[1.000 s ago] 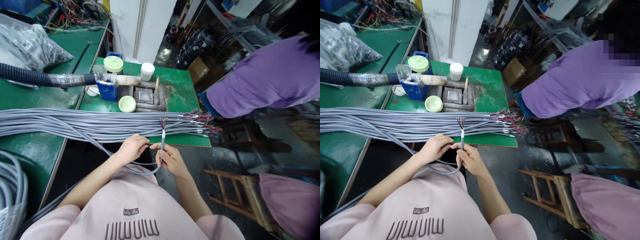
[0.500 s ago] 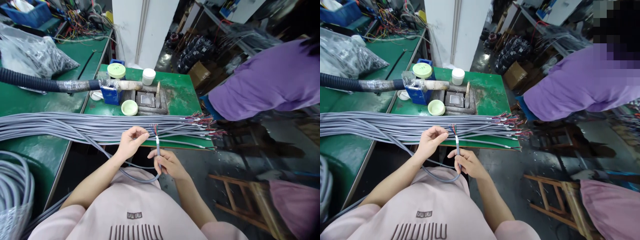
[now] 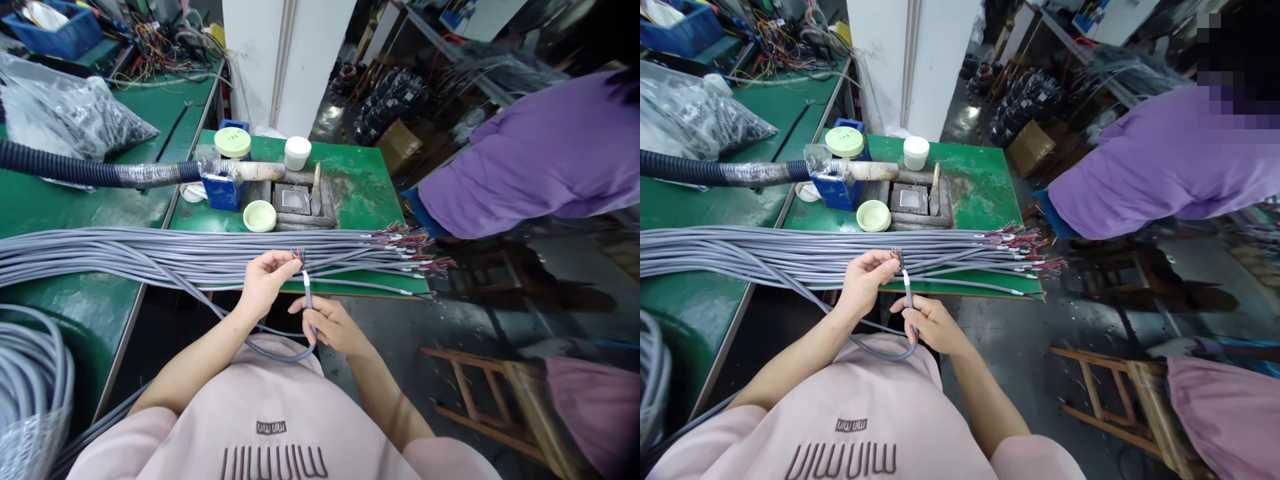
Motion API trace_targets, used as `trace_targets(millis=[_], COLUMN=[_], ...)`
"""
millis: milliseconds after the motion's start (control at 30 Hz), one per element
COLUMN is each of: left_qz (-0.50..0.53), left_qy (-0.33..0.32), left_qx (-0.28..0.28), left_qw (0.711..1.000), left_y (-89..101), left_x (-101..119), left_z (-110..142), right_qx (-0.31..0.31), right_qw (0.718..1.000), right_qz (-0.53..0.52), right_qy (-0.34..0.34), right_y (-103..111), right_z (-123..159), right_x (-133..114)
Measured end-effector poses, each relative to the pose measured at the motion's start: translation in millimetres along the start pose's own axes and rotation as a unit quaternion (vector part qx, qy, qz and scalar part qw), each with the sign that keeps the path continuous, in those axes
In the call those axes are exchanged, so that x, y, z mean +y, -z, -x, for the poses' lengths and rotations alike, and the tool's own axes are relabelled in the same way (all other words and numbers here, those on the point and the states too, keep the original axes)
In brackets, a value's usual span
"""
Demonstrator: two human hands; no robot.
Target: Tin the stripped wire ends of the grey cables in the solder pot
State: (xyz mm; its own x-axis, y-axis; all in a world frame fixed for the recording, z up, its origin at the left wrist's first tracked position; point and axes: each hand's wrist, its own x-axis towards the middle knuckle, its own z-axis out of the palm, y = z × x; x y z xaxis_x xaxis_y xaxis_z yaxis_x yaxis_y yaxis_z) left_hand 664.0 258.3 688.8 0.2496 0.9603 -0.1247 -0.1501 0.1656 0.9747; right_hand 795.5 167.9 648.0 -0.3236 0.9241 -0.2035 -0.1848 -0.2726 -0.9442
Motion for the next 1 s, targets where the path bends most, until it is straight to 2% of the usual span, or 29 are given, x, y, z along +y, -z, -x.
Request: trace_targets(millis=[100, 167, 233, 300, 467, 533, 600, 767, 833, 1000], left_qz=[-0.044, -0.092, -0.125, -0.123, -0.012, 0.013, 0.009, -0.072, -0.084, -0.063], left_qy=[-0.078, -0.156, -0.206, -0.199, -0.078, -0.057, -0.079, -0.212, -0.213, -0.148], left_qx=[0.035, 0.052, 0.058, 0.063, 0.084, 0.085, 0.087, 0.068, 0.062, 0.088], left_qw=[0.995, 0.982, 0.969, 0.970, 0.993, 0.995, 0.993, 0.972, 0.971, 0.983], left_y=[4.2, 7.5, 10.5, 12.7, 13.9, 13.7, 13.6, 13.6, 13.2, 11.5], left_x=[-8, -13, -14, -14, -16, -18, -21, -16, -11, -4], left_z=[5, 8, 9, 8, 3, 4, 7, 10, 8, 2], right_qx=[0.041, 0.077, 0.105, 0.120, 0.118, 0.117, 0.114, 0.129, 0.139, 0.146], right_qw=[0.998, 0.992, 0.984, 0.977, 0.978, 0.981, 0.982, 0.965, 0.953, 0.925], right_qz=[0.051, 0.100, 0.145, 0.173, 0.168, 0.155, 0.151, 0.226, 0.266, 0.348], right_qy=[0.010, 0.019, 0.026, 0.028, 0.030, 0.029, 0.028, 0.044, 0.048, 0.045], right_y=[-4, -8, -12, -15, -18, -19, -20, -22, -22, -21], right_z=[-3, -4, -6, -7, -10, -10, -11, -11, -11, -13], right_x=[-2, -4, -6, -9, -15, -16, -15, -14, -13, -15])
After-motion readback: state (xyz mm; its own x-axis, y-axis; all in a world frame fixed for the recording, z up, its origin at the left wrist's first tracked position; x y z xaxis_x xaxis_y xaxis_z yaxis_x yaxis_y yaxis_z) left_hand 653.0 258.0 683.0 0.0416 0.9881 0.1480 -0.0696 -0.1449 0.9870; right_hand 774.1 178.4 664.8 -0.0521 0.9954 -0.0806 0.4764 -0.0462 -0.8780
